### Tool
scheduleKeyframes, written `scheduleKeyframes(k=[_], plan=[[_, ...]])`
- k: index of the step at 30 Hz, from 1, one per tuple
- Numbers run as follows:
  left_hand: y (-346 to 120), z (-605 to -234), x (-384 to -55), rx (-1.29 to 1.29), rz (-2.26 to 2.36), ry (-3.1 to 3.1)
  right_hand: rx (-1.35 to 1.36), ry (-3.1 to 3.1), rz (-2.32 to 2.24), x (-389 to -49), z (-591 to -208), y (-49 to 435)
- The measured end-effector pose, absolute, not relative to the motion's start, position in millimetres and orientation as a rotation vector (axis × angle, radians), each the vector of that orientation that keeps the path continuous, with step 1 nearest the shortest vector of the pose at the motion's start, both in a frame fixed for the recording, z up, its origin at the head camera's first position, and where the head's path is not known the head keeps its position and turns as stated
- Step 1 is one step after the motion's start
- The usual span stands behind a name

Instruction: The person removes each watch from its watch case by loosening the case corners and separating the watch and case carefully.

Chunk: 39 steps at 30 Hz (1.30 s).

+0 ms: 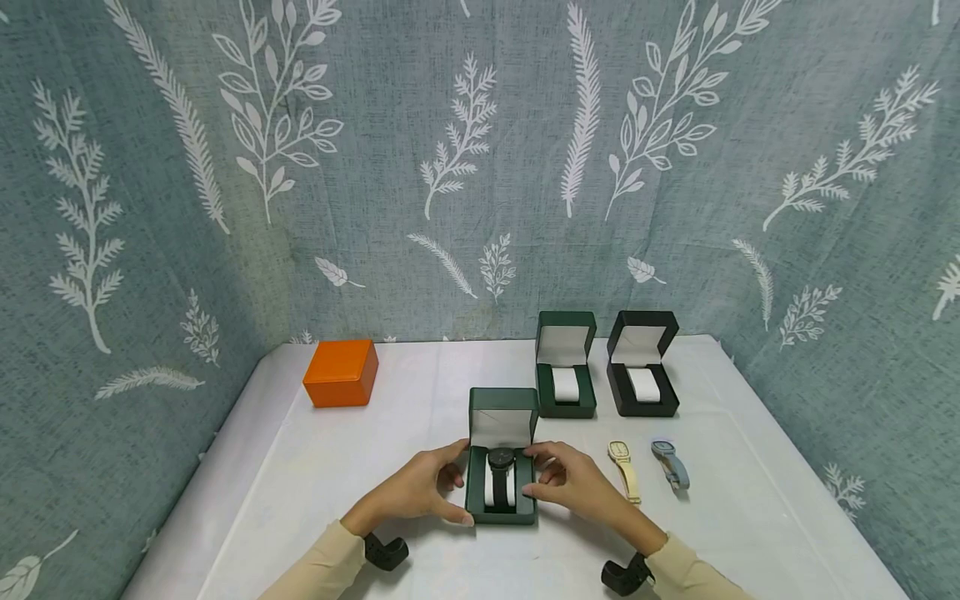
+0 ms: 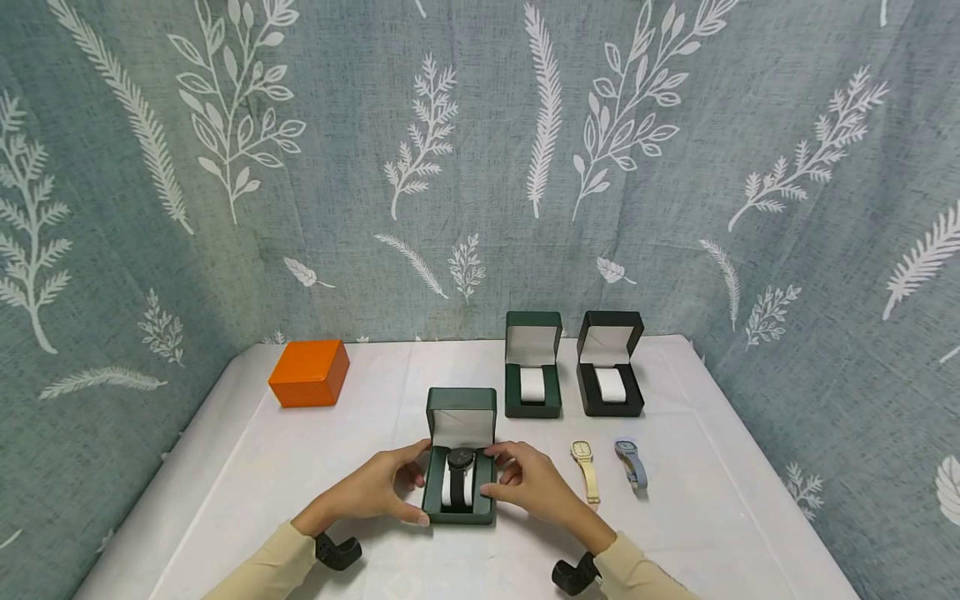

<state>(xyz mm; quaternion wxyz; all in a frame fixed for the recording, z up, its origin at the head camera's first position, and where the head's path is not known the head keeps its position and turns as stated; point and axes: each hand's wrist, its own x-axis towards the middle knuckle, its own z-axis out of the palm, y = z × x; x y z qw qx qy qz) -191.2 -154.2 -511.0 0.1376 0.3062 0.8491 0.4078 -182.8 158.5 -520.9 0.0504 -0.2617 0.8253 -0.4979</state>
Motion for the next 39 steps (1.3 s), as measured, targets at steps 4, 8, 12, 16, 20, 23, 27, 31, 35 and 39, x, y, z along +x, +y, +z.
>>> scheduleKeyframes(k=[4,8,12,16,20,23,27,31,35,39], plan=[[-154.6,-511.9,-192.5,0.883,1.177,2.457,-0.798,2.513,-1.521,-182.0,-522.1,158.2],[-157.2,-511.1,-194.8,0.893,1.164,2.456,-0.780,2.511,-1.515,-181.5,-523.8,158.5],[-162.0,-507.4,-196.4,0.913,1.160,2.481,-0.770,2.507,-1.516,-181.5,-525.6,159.5],[-165.5,-502.4,-197.3,0.914,1.163,2.536,-0.768,2.508,-1.520,-182.0,-526.0,160.6],[-164.9,-497.1,-198.9,0.915,1.194,2.588,-0.761,2.507,-1.526,-182.4,-525.3,161.5],[-162.2,-494.8,-199.7,0.938,1.229,2.600,-0.758,2.507,-1.520,-182.8,-525.2,161.8],[-156.0,-493.1,-199.9,0.975,1.245,2.600,-0.758,2.498,-1.520,-182.8,-525.6,161.6],[-148.9,-491.8,-199.7,0.969,1.224,2.586,-0.757,2.494,-1.517,-182.3,-526.4,160.9],[-143.0,-491.8,-200.1,0.967,1.177,2.584,-0.760,2.497,-1.516,-181.5,-526.7,160.6],[-139.4,-491.8,-201.5,0.972,1.128,2.594,-0.761,2.502,-1.513,-180.9,-527.1,160.8]])
